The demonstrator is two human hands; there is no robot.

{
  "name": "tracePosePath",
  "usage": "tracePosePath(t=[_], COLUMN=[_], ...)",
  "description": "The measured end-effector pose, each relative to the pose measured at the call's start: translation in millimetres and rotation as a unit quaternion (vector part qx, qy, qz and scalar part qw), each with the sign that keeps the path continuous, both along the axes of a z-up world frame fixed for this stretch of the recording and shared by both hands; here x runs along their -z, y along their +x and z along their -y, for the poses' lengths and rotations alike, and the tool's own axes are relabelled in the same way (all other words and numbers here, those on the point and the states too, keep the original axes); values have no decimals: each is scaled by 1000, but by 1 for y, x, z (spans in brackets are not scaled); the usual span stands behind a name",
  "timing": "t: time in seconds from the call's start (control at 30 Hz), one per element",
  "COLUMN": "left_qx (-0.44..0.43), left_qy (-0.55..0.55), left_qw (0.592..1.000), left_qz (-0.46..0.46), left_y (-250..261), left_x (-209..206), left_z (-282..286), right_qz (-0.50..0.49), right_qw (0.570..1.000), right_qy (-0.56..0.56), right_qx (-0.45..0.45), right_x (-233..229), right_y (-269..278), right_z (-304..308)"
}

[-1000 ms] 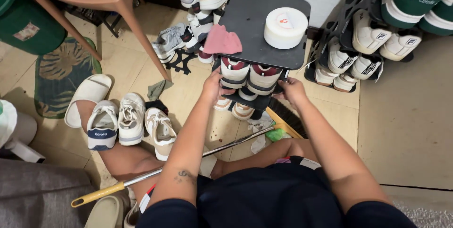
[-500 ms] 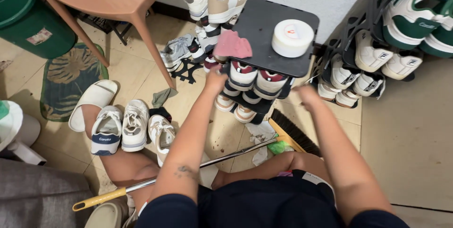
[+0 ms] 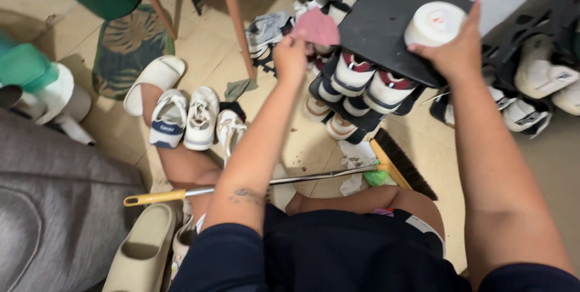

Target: The person removes shoes from a multi-tier shoe rack, sweeps the floor with a broom, and wipes the rack with a cloth. They then place the shoes back onto the rack in an organized manner.

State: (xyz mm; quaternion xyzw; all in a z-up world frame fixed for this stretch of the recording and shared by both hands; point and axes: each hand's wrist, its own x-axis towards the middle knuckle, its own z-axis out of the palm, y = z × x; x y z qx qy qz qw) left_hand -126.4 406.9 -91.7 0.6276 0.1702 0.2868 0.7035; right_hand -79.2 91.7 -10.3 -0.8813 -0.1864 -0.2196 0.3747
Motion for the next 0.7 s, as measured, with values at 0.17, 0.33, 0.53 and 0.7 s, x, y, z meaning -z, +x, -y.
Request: tracePosePath(t=[0.17,0.33,0.53,0.7], left_qx=[60,-65,370,338], left_qy=[-69,179,-68,-116], left_qw=[994,982,923,932], left_qz=[66,13,-78,-63], left_y=[-5,-40,-97,-124], left_x=[41,22,-68,-39], left_z=[-77,-64,32,20], right_qz=[14,77,59,-28], right_qw=[1000,996,988,974], right_qy=[12,37,21,0], right_qx=[20,18,-139,-224], right_x=[15,-12,-14,20], right_y=[5,-33,-111,-161], right_z=[2,-9,-67,-111])
